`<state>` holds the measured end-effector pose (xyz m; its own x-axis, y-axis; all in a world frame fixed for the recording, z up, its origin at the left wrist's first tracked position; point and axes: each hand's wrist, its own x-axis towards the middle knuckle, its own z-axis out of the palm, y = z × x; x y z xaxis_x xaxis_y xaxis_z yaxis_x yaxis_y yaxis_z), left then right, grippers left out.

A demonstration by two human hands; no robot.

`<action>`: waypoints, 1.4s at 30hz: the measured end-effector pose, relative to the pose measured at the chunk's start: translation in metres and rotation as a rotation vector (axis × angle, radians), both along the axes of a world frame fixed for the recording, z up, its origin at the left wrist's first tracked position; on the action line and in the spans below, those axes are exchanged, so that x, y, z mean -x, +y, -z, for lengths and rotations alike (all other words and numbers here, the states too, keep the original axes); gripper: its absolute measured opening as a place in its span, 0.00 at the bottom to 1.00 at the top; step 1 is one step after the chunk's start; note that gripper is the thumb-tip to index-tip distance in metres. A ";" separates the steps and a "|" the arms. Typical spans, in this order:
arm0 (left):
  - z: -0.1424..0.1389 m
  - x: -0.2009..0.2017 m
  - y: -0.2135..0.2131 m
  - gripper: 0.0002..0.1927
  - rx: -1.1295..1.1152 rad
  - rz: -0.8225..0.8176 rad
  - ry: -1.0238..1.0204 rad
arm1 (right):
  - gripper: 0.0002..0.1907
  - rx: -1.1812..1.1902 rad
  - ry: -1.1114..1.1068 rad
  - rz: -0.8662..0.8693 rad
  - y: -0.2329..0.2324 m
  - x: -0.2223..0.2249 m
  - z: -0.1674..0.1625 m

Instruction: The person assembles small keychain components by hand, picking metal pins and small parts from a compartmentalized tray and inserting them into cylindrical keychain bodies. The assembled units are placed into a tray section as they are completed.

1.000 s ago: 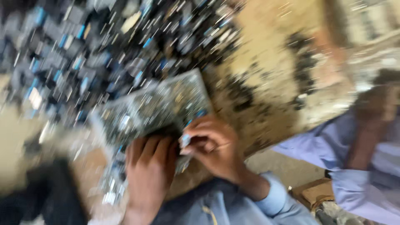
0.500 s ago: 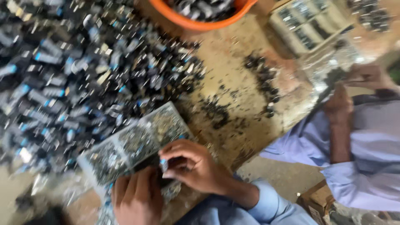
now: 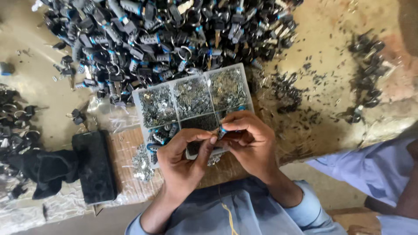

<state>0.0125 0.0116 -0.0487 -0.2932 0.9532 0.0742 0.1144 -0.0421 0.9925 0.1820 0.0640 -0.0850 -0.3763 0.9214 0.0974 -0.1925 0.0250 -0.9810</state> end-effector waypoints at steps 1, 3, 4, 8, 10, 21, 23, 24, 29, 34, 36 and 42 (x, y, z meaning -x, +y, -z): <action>0.001 0.000 -0.001 0.06 0.031 -0.008 -0.031 | 0.20 0.007 -0.011 0.000 -0.001 -0.001 0.000; 0.000 0.000 -0.002 0.06 0.038 -0.011 -0.021 | 0.20 -0.009 -0.044 -0.004 0.000 -0.002 -0.001; 0.000 0.000 -0.002 0.06 0.026 0.000 0.018 | 0.19 -0.019 -0.068 -0.005 0.000 -0.003 -0.001; -0.003 0.002 -0.001 0.07 0.012 0.007 0.146 | 0.18 -0.064 -0.146 0.008 0.001 -0.004 -0.001; -0.005 0.006 0.000 0.09 0.054 0.036 0.158 | 0.17 -0.129 -0.248 -0.016 0.002 -0.005 -0.002; -0.021 0.022 0.019 0.16 -0.081 0.098 0.883 | 0.19 -0.016 -0.041 0.054 0.004 0.004 -0.006; -0.023 0.022 0.015 0.12 -0.075 0.023 0.717 | 0.19 -0.009 -0.051 0.033 0.003 0.002 -0.007; -0.022 0.021 0.013 0.12 -0.044 0.036 0.597 | 0.19 -0.008 -0.058 0.035 0.003 0.003 -0.007; -0.009 0.015 0.001 0.10 0.029 0.013 0.271 | 0.18 -0.018 -0.116 0.037 0.000 0.004 -0.007; 0.004 0.004 -0.004 0.07 0.118 -0.006 -0.087 | 0.16 -0.041 -0.140 0.030 -0.002 0.002 -0.006; 0.006 0.002 -0.005 0.06 0.102 -0.005 -0.053 | 0.15 -0.057 -0.166 0.030 -0.002 0.001 -0.006; 0.009 0.005 -0.006 0.06 0.064 0.018 0.016 | 0.14 -0.081 -0.264 0.028 -0.002 -0.002 -0.004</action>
<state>0.0075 0.0060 -0.0579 -0.2756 0.9611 0.0173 0.1300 0.0194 0.9913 0.1837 0.0619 -0.0807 -0.3729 0.9250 0.0732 0.0717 0.1073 -0.9916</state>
